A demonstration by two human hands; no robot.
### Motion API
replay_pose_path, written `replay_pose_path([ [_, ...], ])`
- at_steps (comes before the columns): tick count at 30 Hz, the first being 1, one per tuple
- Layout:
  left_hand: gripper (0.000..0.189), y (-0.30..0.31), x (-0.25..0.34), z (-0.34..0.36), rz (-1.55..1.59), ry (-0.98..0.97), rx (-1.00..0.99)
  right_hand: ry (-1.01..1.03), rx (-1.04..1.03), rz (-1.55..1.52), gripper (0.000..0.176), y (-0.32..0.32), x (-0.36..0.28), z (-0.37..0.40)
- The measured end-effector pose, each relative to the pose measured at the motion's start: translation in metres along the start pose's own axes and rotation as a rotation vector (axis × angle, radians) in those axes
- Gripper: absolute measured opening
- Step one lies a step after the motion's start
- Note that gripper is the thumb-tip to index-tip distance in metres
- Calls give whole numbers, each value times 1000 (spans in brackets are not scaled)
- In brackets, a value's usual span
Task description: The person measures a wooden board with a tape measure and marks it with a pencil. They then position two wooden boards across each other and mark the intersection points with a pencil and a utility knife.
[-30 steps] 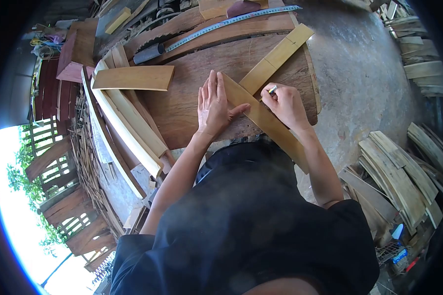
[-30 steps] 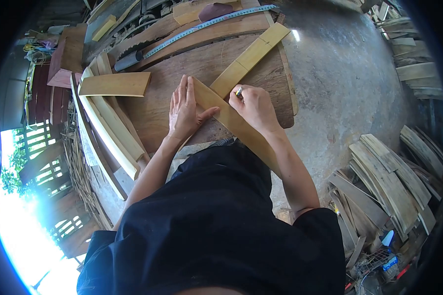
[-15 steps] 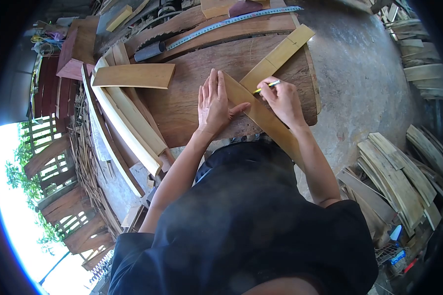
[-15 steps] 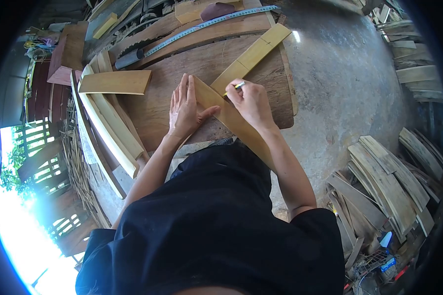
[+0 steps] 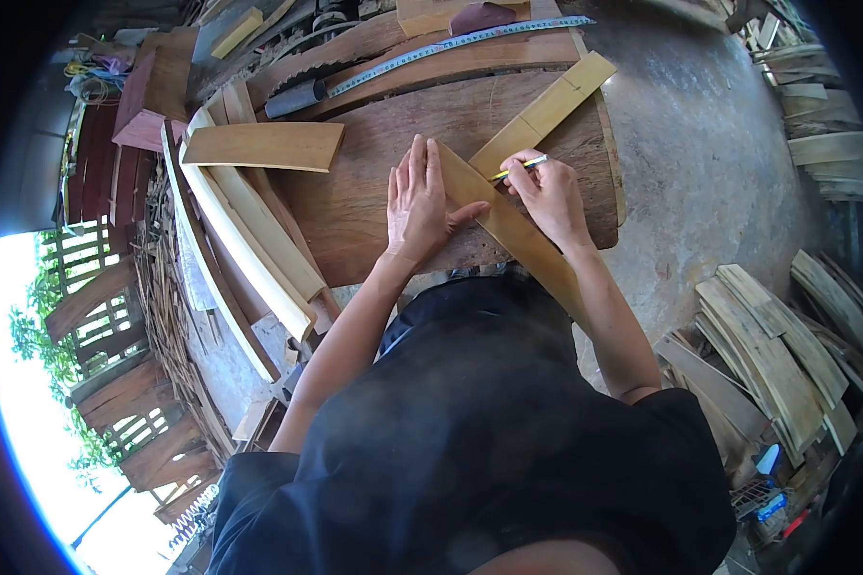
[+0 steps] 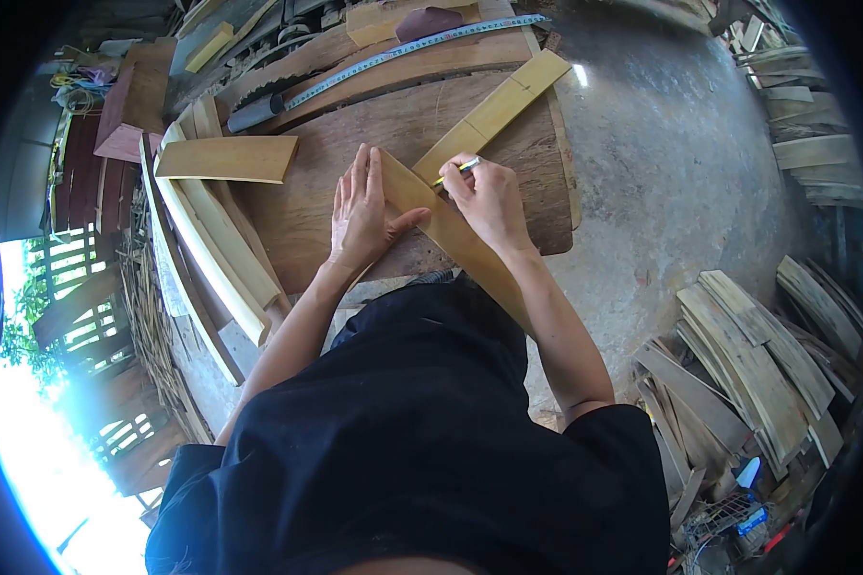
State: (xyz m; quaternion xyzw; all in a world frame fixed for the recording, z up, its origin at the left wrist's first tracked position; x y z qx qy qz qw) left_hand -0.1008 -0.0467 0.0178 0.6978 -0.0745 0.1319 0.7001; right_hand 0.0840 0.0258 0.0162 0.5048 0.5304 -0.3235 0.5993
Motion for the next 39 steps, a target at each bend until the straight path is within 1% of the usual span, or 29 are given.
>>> replay_pose_path([
  [3,122,0,1,-1,-5,-10,6,-19,-5,-52,23,-10,0,-6],
  [7,122,0,0,-1,-11,-16,9,47,-8,13,23,-18,-1,-15],
  [11,123,1,0,0,-19,0,6,54,-37,49,22,-5,-6,-7],
  [15,123,-3,-1,-1,-14,-8,22,-4,-71,44,23,9,-10,1],
  [17,123,-3,-1,-1,-14,-14,30,21,-76,116,23,7,-13,-1],
  [21,123,-3,-1,-2,-10,-15,28,38,-44,86,23,-12,-6,-14],
  [23,123,-3,-2,-2,-4,-14,27,29,-26,-5,23,-19,-7,-19],
  [25,123,-2,-1,-1,-5,-2,8,-7,-73,12,22,-17,-1,-20],
  [27,123,-2,0,-2,-5,-5,20,69,-51,58,22,-10,-3,-14],
  [28,124,-2,-1,-1,-9,-9,31,69,-58,58,22,-6,-3,-11],
  [31,124,-1,-1,-1,2,-4,15,21,-73,23,22,8,-3,-2],
  [33,124,-2,-1,0,-6,-9,27,-26,-120,123,22,10,0,0],
  [34,124,-2,-1,-1,-15,-18,38,-25,-117,123,22,10,-1,0],
  [36,122,0,0,-1,-20,-20,36,59,-119,159,22,5,-8,-2],
  [37,120,1,1,0,-20,-24,30,59,-119,156,22,2,-8,-4],
  [39,120,1,2,0,-30,-27,37,53,-51,91,23,3,-8,-9],
])
Point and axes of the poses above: each hand's wrist, its own z-axis away from the middle knuckle, its own y-axis out of the back of the hand, x = y × z, the point moved 4 cm from there along -z, towards the middle knuckle, and after that the axes turned 5 degrees about -z, right-handed, at the moved point
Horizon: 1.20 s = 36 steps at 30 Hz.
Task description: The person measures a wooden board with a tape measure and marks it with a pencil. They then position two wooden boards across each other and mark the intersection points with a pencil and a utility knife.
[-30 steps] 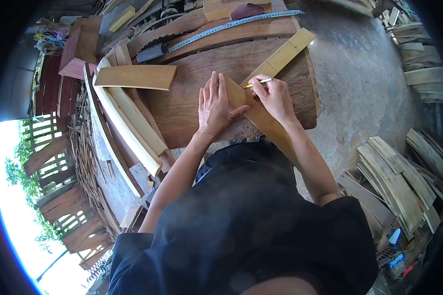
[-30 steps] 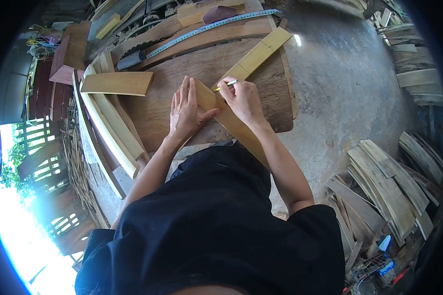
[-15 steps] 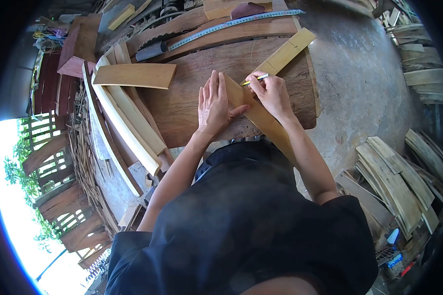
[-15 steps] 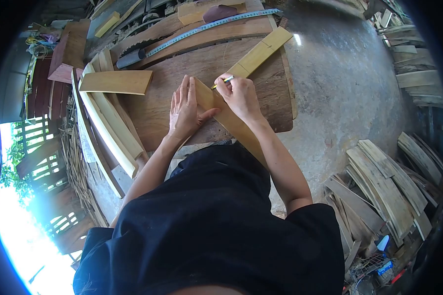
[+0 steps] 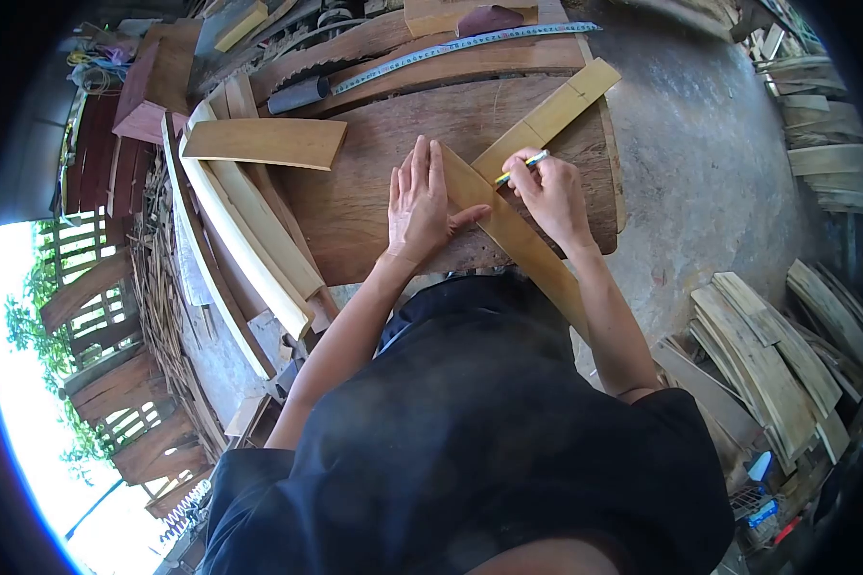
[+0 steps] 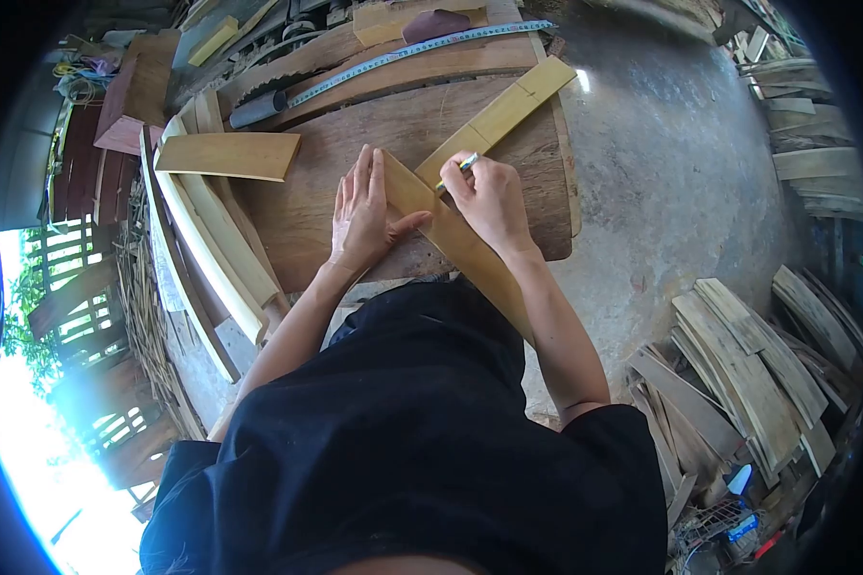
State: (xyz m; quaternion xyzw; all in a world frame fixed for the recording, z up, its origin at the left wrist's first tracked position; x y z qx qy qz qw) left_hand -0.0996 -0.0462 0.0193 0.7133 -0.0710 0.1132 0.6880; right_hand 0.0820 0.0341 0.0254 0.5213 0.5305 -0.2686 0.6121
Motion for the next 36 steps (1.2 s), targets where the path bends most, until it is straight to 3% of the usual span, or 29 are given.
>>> replay_pose_path([
  [4,124,-3,-2,-1,12,10,-4,-58,33,-56,23,-11,-5,-9],
  [8,119,0,-1,-1,-15,5,4,71,49,-105,20,-25,-5,-12],
  [10,119,-1,-1,0,-1,3,-7,1,-60,71,24,-16,-7,-7],
  [14,120,0,-1,1,-1,6,12,42,-52,56,20,0,2,5],
  [17,125,-2,-2,-1,27,32,-38,-60,-52,114,23,4,1,5],
  [20,124,-4,-3,0,10,27,-30,-94,58,-156,24,-5,-3,-1],
  [24,123,-2,-2,-1,-2,4,-10,-59,-20,-49,28,-17,3,-4],
  [26,123,-2,-2,0,4,13,-2,86,8,39,22,-10,-2,4],
  [30,122,-4,-3,1,17,-5,11,-12,-96,184,22,8,2,24],
  [31,122,-4,-3,0,19,-4,11,-108,-68,60,18,11,3,30],
  [33,123,-5,-4,0,18,2,11,-77,-26,45,18,12,-6,38],
  [36,124,-5,-4,0,20,7,4,-17,82,20,32,17,-16,51],
])
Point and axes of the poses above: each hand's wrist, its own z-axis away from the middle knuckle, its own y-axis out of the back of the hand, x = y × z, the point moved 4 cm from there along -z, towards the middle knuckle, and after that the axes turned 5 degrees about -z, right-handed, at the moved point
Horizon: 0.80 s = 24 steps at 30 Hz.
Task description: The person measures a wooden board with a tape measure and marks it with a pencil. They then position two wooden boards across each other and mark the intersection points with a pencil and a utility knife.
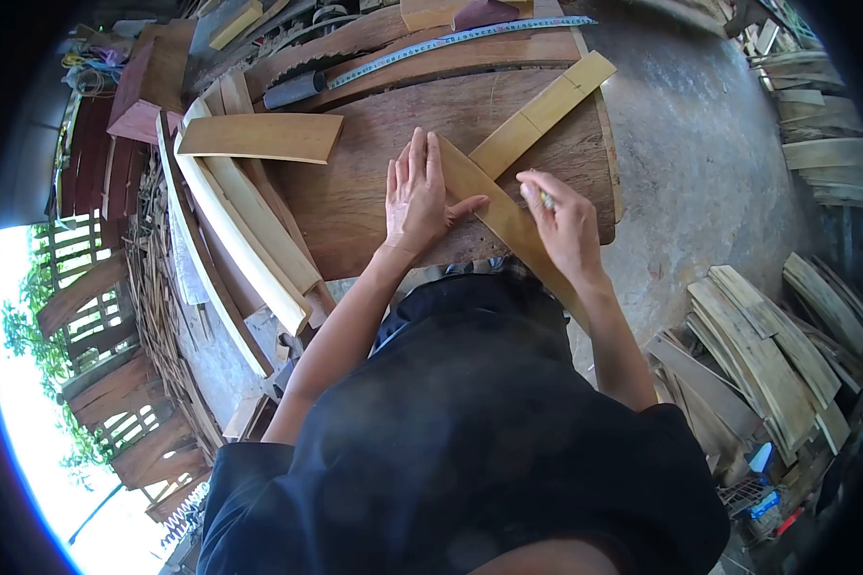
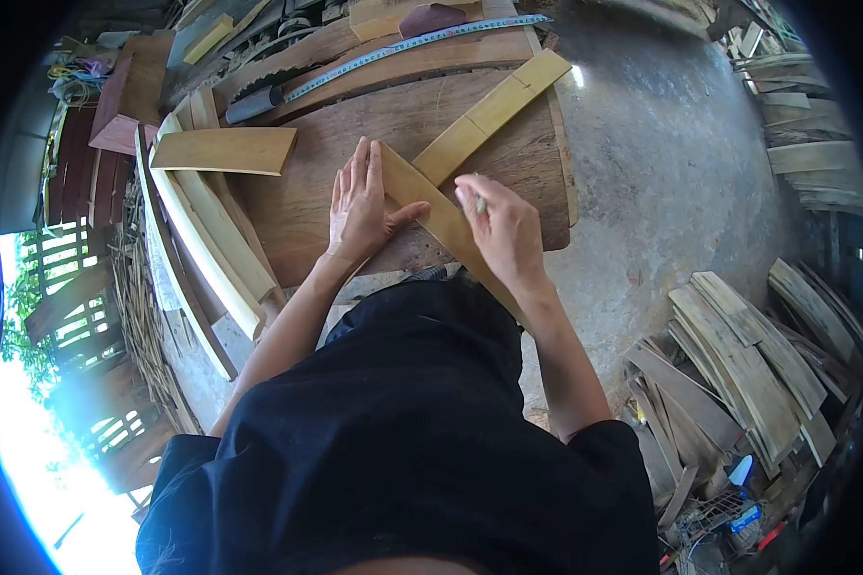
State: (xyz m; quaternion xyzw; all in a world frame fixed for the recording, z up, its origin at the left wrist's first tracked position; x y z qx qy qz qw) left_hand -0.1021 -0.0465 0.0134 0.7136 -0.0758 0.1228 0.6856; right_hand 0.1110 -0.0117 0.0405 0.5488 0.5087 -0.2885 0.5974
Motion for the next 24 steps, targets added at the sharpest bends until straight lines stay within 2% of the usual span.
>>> replay_pose_path([
  [2,124,0,1,0,6,3,-7,207,-64,318,32,-5,-6,14],
  [3,124,0,1,1,9,6,-16,180,-141,390,44,-9,-6,22],
  [4,124,1,1,1,12,11,-24,183,-142,391,44,-14,-4,27],
  [7,123,3,2,3,-22,-40,-1,207,-124,424,65,-27,3,37],
  [11,124,9,-12,14,48,-38,-16,226,-126,491,67,-29,0,39],
  [14,114,22,-32,40,105,2,28,243,-72,495,67,-31,7,41],
  [16,101,33,-38,65,-9,-4,-158,215,66,398,64,-20,11,40],
  [17,88,37,-41,77,17,-7,-85,188,127,350,61,-12,14,39],
  [20,82,36,-49,102,60,9,-161,95,228,359,56,12,11,36],
  [21,73,34,-49,104,95,-4,-65,123,258,418,56,18,14,35],
  [24,65,27,-51,100,137,-14,-24,140,287,457,57,26,13,37],
])
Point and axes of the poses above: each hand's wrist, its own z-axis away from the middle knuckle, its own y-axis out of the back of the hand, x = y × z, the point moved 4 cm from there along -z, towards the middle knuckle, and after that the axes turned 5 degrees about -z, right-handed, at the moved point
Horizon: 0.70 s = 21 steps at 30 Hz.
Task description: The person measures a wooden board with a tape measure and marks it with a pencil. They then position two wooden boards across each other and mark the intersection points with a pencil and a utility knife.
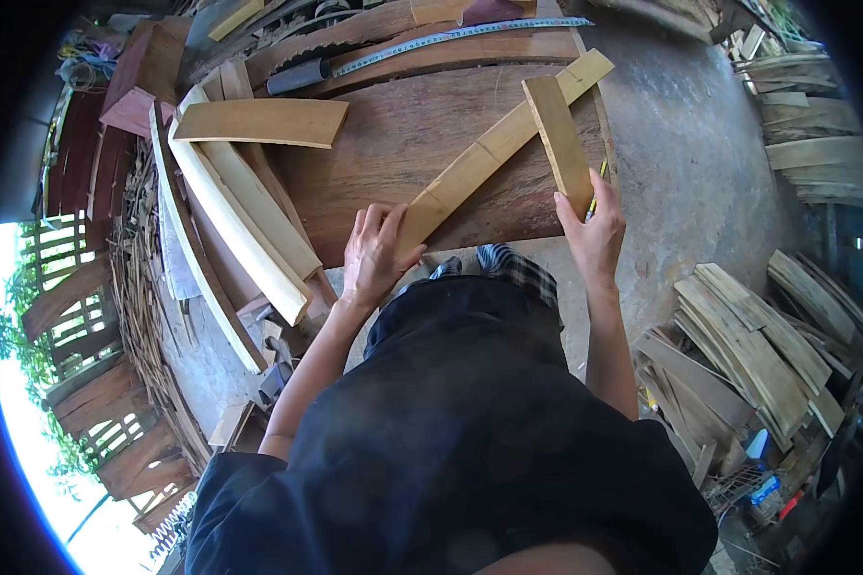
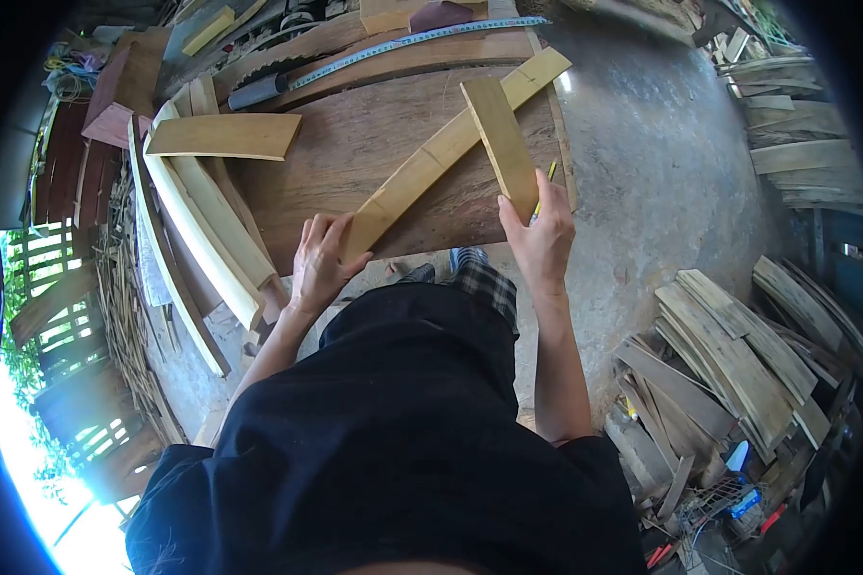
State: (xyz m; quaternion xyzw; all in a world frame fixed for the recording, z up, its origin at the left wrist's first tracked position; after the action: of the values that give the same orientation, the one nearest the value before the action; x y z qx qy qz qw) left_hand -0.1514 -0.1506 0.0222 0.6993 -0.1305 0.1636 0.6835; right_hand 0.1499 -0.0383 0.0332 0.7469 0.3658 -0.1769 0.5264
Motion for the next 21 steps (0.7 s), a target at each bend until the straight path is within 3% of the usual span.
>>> replay_pose_path([
  [11,57,-20,29,-55,42,-115,52,118,-288,-64,66,-38,-55,27],
  [16,61,-17,8,-42,236,61,279,74,-349,-56,66,-51,-62,32],
  [20,71,-7,19,-58,176,-73,292,87,-358,-18,66,-55,-61,31],
  [21,82,-13,17,-63,125,-32,155,81,-369,-15,66,-56,-60,30],
])
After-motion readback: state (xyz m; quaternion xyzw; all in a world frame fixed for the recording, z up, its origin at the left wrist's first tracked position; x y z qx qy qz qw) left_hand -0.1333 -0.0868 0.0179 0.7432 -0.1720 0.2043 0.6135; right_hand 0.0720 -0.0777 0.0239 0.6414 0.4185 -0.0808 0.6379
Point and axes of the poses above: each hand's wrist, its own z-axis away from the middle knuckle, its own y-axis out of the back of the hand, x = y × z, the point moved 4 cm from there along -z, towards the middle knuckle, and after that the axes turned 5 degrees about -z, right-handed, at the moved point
